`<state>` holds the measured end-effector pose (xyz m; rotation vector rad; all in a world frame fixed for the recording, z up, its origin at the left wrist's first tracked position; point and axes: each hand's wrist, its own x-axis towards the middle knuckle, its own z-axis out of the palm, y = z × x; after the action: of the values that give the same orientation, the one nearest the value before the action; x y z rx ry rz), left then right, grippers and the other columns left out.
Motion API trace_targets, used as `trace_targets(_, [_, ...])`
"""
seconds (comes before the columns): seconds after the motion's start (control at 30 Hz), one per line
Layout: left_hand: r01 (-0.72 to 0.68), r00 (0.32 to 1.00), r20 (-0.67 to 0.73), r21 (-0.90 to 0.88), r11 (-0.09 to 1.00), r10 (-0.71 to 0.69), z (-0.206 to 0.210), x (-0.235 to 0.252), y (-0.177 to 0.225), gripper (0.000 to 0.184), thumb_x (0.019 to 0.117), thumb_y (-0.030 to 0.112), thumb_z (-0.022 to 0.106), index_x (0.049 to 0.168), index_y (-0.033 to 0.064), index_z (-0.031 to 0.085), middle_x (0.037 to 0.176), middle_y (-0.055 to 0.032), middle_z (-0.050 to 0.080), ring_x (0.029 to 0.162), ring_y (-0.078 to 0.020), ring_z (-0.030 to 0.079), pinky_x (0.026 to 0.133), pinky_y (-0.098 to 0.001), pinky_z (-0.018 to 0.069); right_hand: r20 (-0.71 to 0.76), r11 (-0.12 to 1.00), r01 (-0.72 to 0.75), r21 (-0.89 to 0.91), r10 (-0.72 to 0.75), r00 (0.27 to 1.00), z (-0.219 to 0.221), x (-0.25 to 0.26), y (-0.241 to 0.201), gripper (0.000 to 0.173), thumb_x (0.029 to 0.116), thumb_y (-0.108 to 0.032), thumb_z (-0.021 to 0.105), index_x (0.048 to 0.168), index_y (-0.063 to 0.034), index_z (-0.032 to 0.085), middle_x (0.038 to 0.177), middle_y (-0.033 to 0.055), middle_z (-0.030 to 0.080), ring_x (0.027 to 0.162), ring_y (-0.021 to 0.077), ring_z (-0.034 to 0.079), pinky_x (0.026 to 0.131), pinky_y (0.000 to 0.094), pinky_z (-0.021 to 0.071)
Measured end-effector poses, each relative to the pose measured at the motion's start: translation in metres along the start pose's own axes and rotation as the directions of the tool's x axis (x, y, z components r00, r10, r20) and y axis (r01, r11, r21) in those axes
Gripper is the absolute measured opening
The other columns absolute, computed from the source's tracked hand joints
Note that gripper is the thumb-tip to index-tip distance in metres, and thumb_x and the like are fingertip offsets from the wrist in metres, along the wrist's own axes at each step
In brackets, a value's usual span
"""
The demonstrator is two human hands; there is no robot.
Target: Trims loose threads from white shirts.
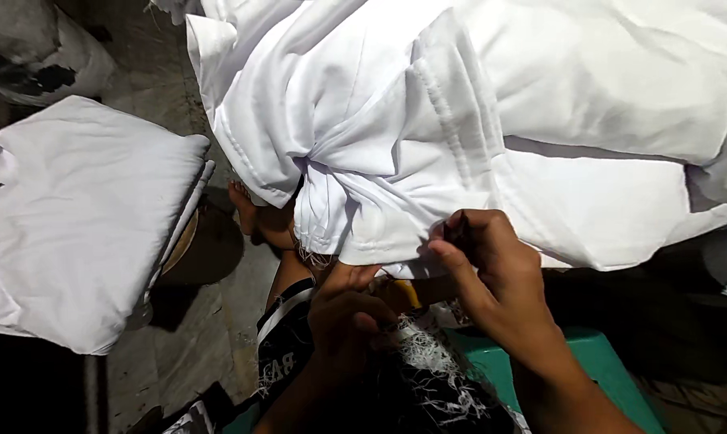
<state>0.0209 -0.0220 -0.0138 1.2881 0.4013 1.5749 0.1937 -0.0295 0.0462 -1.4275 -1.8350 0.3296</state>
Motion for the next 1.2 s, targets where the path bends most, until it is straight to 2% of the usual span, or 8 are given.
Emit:
trace_targets(0.13, [-0.099, 0.991, -0.064, 0.228, 0.969, 0.116, -0.018, 0.019, 0.014, 0.034, 0.1086, 0.04, 0.043, 0.099, 0.0263, 0.072, 0.107, 0.0165, 0.073, 0.109, 0.0015, 0.066, 0.098, -0.0229, 0.0534, 0.302, 0.948, 0.024, 0.316, -0.124, 0.945, -0.006, 0.009, -0.012, 0.026, 0.1047, -0.026, 0.055, 0.114, -0.0029, 0.063, 0.097, 0.0041, 0.068, 0.087, -0.0014, 0.063, 0.08, 0.0135, 0.0528])
trace_targets(0.27, [0.04, 0.978, -0.187, 0.597, 0.801, 0.091, -0.043, 0.042, 0.005, 0.023, 0.1047, 0.03, 0.054, 0.107, 0.0096, 0.065, 0.127, 0.0032, 0.065, 0.12, -0.0027, 0.059, 0.098, -0.0232, 0.0503, 0.147, 0.99, 0.131, -0.057, -0.122, 0.982, -0.001, 0.024, -0.005, 0.037, 0.1045, -0.036, 0.053, 0.108, -0.0018, 0.065, 0.146, 0.025, 0.047, 0.094, 0.0114, 0.063, 0.078, 0.024, 0.0513])
trace_targets(0.37, [0.221, 0.975, -0.182, 0.716, 0.662, -0.129, -0.043, 0.035, -0.012, 0.041, 0.0971, 0.024, 0.061, 0.118, -0.0106, 0.059, 0.134, -0.0244, 0.056, 0.122, -0.0239, 0.057, 0.1, -0.0377, 0.0483, 0.177, 0.968, 0.136, -0.211, -0.099, 0.979, 0.017, 0.026, 0.008, 0.035, 0.0886, -0.035, 0.072, 0.105, -0.004, 0.07, 0.131, 0.0317, 0.049, 0.075, 0.0276, 0.065, 0.057, 0.0382, 0.053])
trace_targets(0.53, [0.228, 0.973, -0.214, 0.794, 0.564, -0.092, -0.059, 0.013, 0.0, 0.022, 0.0948, 0.012, 0.058, 0.078, -0.0016, 0.064, 0.111, -0.0144, 0.069, 0.111, -0.0165, 0.062, 0.095, -0.027, 0.049, 0.167, 0.93, 0.279, -0.241, -0.243, 0.956, 0.018, 0.024, 0.019, 0.018, 0.0816, -0.015, 0.062, 0.093, -0.0053, 0.073, 0.111, 0.0239, 0.062, 0.063, 0.0264, 0.06, 0.044, 0.0362, 0.042])
trace_targets(0.77, [-0.108, 0.989, 0.057, 0.908, 0.406, 0.136, -0.052, 0.027, 0.007, 0.061, 0.0888, 0.056, 0.071, 0.126, 0.0096, 0.054, 0.144, -0.0117, 0.047, 0.144, -0.0175, 0.037, 0.12, -0.0366, 0.027, 0.129, 0.911, 0.355, -0.21, -0.334, 0.934, 0.016, 0.022, 0.02, 0.023, 0.0956, -0.017, 0.056, 0.094, -0.0052, 0.076, 0.103, 0.0206, 0.068, 0.066, 0.0218, 0.057, 0.053, 0.0316, 0.0424])
trace_targets(0.87, [-0.32, 0.943, 0.239, 0.84, 0.439, 0.231, -0.046, 0.039, -0.013, 0.025, 0.0932, 0.034, 0.071, 0.104, 0.0113, 0.069, 0.136, -0.0129, 0.061, 0.148, -0.0295, 0.037, 0.124, -0.0546, 0.0148, 0.125, 0.904, 0.358, -0.234, -0.337, 0.933, 0.008, 0.022, 0.016, 0.026, 0.098, -0.02, 0.055, 0.096, -0.0083, 0.078, 0.091, 0.0199, 0.065, 0.063, 0.0219, 0.055, 0.053, 0.0314, 0.0408])
trace_targets(1.0, [-0.335, 0.94, 0.187, 0.676, 0.656, 0.287, -0.041, 0.03, 0.012, 0.014, 0.104, 0.029, 0.06, 0.097, 0.0186, 0.064, 0.103, 0.0111, 0.068, 0.12, -0.0011, 0.058, 0.119, -0.0326, 0.0335, 0.091, 0.92, 0.345, -0.188, -0.333, 0.938, -0.002, 0.019, 0.013, 0.024, 0.1004, -0.022, 0.055, 0.096, -0.0097, 0.076, 0.074, 0.0125, 0.057, 0.063, 0.0161, 0.051, 0.056, 0.0242, 0.0373])
trace_targets(1.2, [-0.259, 0.952, 0.106, 0.78, 0.57, 0.288, -0.041, 0.031, 0.023, 0.028, 0.1002, 0.05, 0.059, 0.093, 0.0224, 0.058, 0.12, 0.0116, 0.053, 0.129, 0.0017, 0.044, 0.109, -0.0195, 0.0371, 0.026, 0.949, 0.31, -0.054, -0.309, 0.951, 0.003, 0.022, 0.006, 0.02, 0.1009, -0.019, 0.058, 0.091, -0.0057, 0.07, 0.086, 0.0112, 0.055, 0.074, 0.0063, 0.049, 0.067, 0.0128, 0.0373])
